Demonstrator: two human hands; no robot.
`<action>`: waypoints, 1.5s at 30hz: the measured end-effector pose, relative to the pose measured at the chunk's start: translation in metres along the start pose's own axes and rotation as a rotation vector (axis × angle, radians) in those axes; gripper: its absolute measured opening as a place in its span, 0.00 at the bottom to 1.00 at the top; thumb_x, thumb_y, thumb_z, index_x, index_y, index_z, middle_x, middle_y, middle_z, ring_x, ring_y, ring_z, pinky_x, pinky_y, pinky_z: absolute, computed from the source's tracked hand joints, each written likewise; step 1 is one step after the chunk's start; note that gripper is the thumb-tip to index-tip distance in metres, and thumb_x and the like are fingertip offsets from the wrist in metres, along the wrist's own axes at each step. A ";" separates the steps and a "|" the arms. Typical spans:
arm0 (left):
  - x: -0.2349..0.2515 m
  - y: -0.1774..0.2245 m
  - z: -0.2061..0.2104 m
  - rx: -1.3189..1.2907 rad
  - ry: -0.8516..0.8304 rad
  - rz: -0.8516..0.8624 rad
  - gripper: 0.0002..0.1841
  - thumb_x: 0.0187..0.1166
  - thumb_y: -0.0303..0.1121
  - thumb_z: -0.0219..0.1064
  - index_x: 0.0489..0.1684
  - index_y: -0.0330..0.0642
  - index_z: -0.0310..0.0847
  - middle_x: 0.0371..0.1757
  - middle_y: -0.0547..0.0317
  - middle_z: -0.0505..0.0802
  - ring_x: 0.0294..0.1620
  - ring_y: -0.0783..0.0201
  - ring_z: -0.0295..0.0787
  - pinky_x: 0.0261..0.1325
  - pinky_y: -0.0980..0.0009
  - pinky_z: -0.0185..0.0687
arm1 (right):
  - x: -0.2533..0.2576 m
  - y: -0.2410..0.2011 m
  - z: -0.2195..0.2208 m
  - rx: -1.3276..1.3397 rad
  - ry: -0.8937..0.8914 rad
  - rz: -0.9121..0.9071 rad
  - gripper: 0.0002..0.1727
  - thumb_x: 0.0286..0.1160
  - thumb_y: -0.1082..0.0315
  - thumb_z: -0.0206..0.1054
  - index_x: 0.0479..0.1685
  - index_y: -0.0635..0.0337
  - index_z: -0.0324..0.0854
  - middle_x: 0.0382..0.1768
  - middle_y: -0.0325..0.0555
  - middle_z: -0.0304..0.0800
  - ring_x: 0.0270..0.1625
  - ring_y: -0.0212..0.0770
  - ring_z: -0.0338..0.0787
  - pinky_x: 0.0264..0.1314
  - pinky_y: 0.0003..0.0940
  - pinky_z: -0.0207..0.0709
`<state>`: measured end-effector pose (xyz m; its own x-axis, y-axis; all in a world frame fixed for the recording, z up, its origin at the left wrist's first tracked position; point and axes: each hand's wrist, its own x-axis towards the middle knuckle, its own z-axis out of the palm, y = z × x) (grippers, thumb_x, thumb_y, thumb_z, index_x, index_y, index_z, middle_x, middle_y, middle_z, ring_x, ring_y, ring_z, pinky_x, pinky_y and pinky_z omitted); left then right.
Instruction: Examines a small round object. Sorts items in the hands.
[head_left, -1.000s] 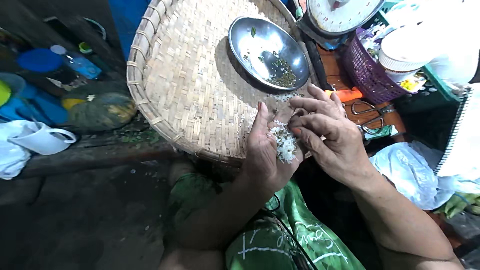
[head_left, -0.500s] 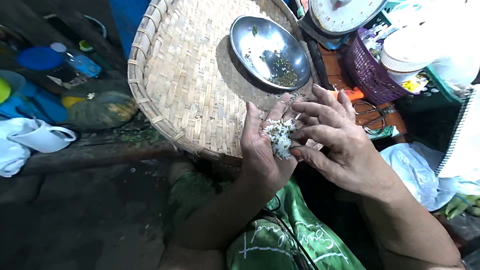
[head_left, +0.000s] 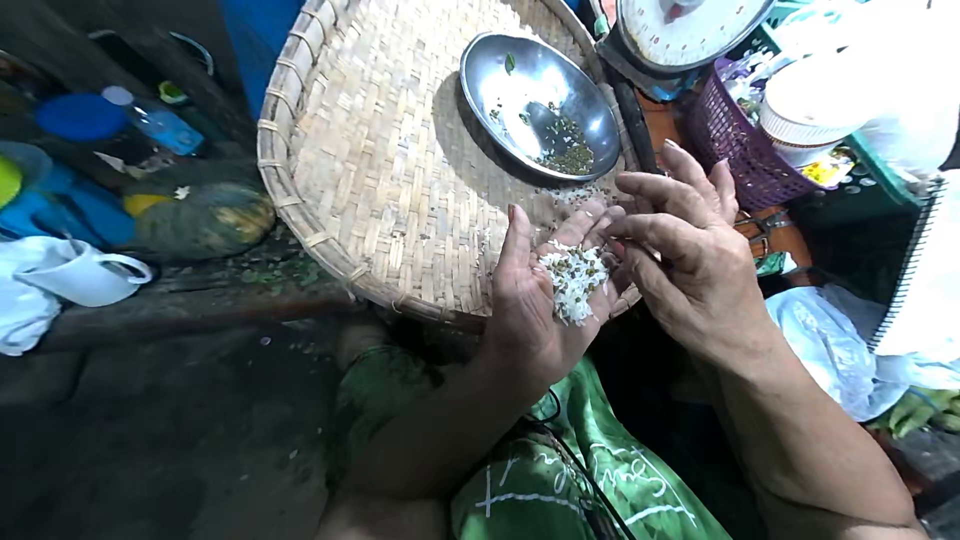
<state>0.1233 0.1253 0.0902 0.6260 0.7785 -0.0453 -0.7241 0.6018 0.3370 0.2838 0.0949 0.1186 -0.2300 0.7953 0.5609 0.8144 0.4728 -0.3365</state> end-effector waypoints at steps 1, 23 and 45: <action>0.000 0.000 0.001 0.011 0.001 -0.006 0.46 0.84 0.68 0.23 0.73 0.42 0.76 0.66 0.52 0.86 0.68 0.58 0.82 0.70 0.58 0.79 | 0.000 -0.001 0.001 0.029 0.003 -0.008 0.11 0.81 0.65 0.64 0.44 0.56 0.93 0.72 0.53 0.85 0.90 0.64 0.62 0.88 0.77 0.34; 0.001 -0.002 0.003 0.018 -0.001 -0.039 0.43 0.85 0.68 0.27 0.72 0.43 0.75 0.64 0.50 0.86 0.67 0.57 0.84 0.72 0.56 0.78 | 0.001 0.009 0.017 0.188 0.089 0.065 0.11 0.81 0.68 0.63 0.44 0.57 0.93 0.67 0.50 0.89 0.87 0.58 0.69 0.90 0.73 0.39; 0.038 -0.012 0.041 0.282 0.135 0.572 0.36 0.90 0.60 0.26 0.27 0.53 0.80 0.30 0.63 0.90 0.36 0.65 0.90 0.43 0.67 0.88 | 0.010 -0.028 0.040 1.533 0.289 0.768 0.26 0.97 0.51 0.35 0.53 0.56 0.78 0.40 0.41 0.87 0.43 0.31 0.88 0.48 0.27 0.84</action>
<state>0.1679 0.1406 0.1227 0.1088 0.9887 0.1031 -0.8172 0.0299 0.5756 0.2375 0.1050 0.1028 0.1689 0.9856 -0.0085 -0.5578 0.0885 -0.8252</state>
